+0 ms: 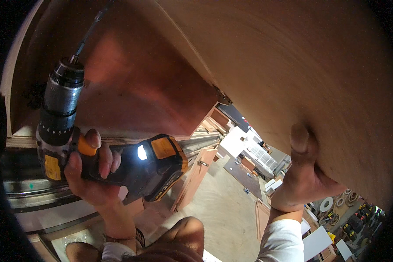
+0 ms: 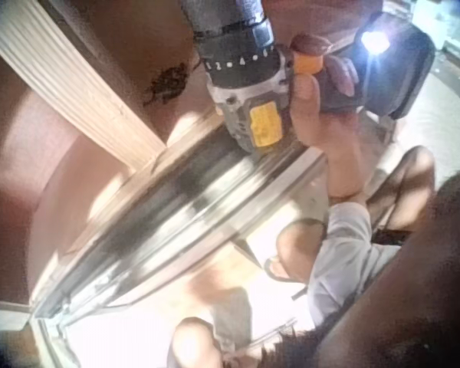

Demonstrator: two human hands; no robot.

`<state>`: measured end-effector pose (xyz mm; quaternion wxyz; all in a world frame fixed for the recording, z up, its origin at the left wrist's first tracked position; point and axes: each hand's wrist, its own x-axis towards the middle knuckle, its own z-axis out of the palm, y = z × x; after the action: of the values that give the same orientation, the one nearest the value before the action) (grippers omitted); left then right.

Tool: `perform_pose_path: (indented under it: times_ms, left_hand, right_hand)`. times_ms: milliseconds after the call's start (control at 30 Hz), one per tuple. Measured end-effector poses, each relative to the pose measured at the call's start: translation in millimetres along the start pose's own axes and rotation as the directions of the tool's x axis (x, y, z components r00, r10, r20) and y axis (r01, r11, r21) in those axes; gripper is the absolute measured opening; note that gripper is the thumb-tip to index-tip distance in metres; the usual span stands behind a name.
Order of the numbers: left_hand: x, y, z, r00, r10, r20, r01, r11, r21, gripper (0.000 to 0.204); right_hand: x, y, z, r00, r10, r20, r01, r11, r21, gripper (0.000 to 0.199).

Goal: The person assembles a wooden cabinet by positioning a curved wooden panel and securing it with a cordless drill. They drive screws into the panel and frame, then test the door movement.

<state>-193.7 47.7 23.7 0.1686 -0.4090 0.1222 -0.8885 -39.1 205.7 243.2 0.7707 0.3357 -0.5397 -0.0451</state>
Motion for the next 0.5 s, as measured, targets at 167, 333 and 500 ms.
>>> perform_pose_path:
  times_ms: [167, 333, 500]
  left_hand:
    - [2.3, -5.5, -3.8, 1.0, 0.009, 0.012, -0.009, 1.0, 0.011, 0.046]
    - [1.2, -4.3, -3.0, 1.0, -0.024, 0.019, 0.024, 1.0, -0.005, 0.045]
    - [6.3, -4.7, 7.0, 0.998, -0.049, 0.05, 0.053, 0.996, -0.071, 0.043]
  right_hand:
    - [-7.8, 8.5, 4.8, 0.989, -0.122, -0.084, 0.124, 0.992, 0.028, 0.056]
    - [-11.6, 21.1, 9.2, 0.867, -0.366, -0.338, 0.407, 0.911, 0.059, 0.046]
    - [-11.8, 40.0, -25.2, 0.75, -0.417, -0.514, 0.59, 0.773, 0.233, 0.035]
